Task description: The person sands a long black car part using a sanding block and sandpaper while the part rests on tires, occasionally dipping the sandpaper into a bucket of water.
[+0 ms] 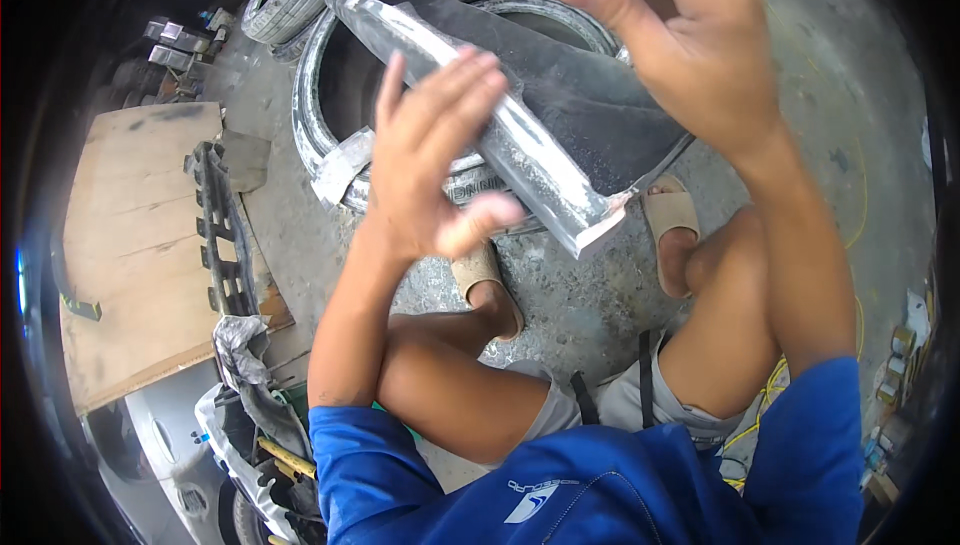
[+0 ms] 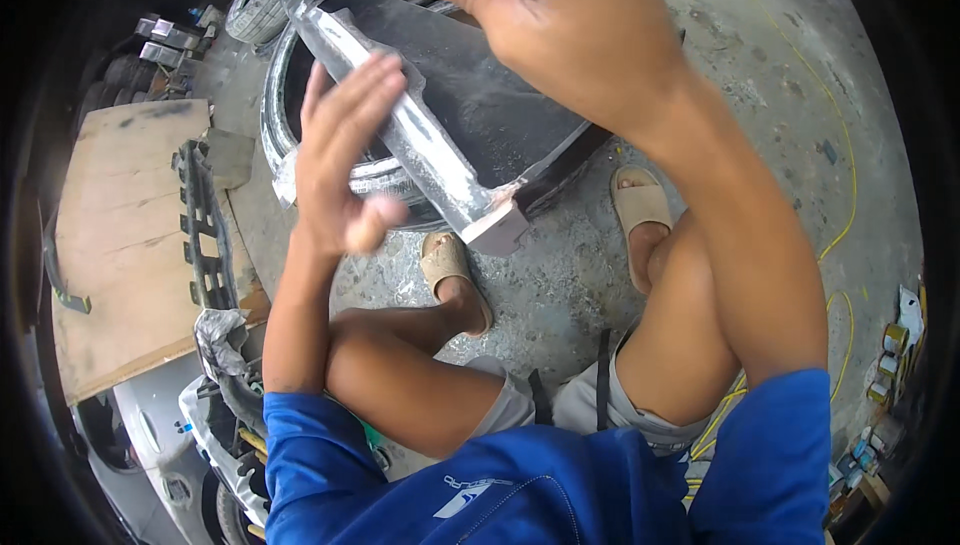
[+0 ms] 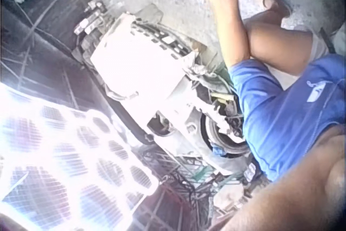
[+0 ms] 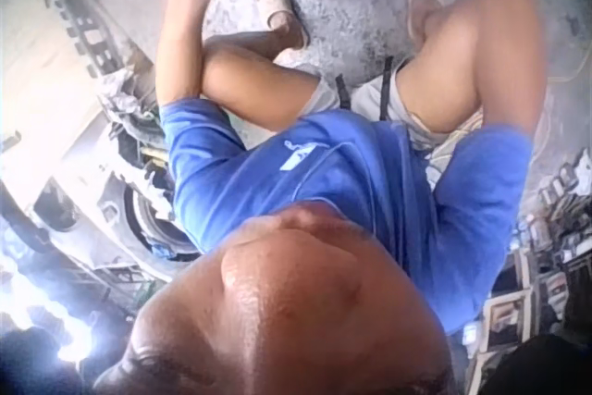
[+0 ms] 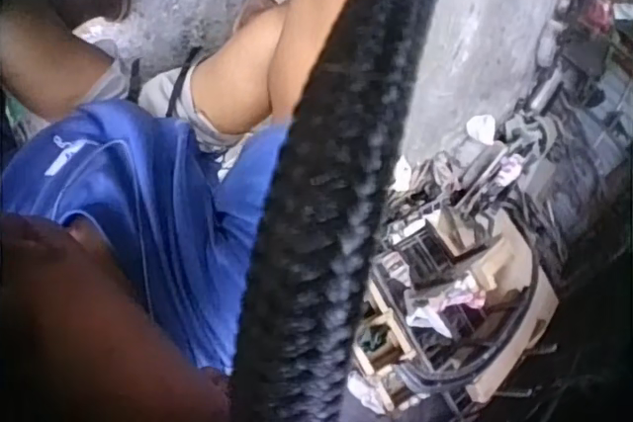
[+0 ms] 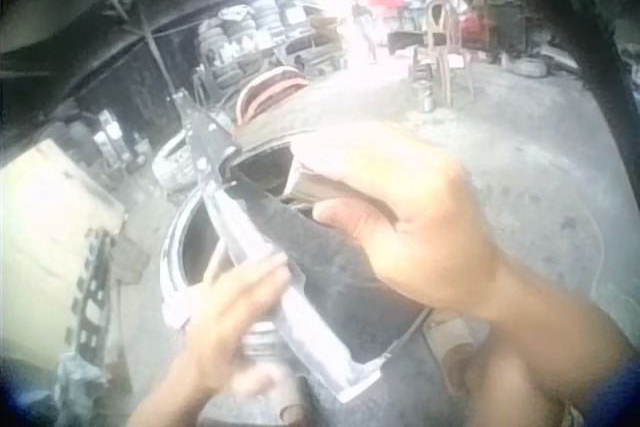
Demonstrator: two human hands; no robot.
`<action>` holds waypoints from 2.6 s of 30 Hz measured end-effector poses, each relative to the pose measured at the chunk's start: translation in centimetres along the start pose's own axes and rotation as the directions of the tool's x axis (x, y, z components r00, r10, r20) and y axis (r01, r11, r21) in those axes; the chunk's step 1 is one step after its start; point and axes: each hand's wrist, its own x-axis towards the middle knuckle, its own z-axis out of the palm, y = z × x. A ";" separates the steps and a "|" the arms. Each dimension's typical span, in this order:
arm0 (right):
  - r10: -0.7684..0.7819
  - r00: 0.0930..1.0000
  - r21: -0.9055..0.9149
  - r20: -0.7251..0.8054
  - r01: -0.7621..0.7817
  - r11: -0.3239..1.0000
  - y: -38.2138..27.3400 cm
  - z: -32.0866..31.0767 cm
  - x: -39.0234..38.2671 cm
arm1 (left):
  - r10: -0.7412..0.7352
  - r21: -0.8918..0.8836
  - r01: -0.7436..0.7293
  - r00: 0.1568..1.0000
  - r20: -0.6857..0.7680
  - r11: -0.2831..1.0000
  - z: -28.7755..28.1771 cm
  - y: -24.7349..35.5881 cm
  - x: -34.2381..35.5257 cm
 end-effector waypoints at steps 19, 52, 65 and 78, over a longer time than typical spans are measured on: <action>-0.130 0.984 0.181 -0.126 0.151 0.972 2.0 0.0 -0.3 | -0.125 0.059 0.140 0.971 -0.204 0.988 0.9 -2.7 -0.4; -0.223 0.953 0.272 -0.205 0.274 0.922 2.5 1.4 0.3 | 0.037 0.030 -0.030 0.964 -0.263 0.999 0.0 -0.2 0.4; -0.127 0.992 0.056 -0.005 0.127 0.990 0.4 -0.7 0.4 | 0.044 0.062 -0.028 0.961 -0.273 0.998 0.0 -0.9 0.3; -0.151 0.986 0.192 -0.064 0.161 0.968 0.8 -0.1 0.3 | 0.072 0.127 -0.037 0.958 -0.276 0.991 0.0 -1.3 0.4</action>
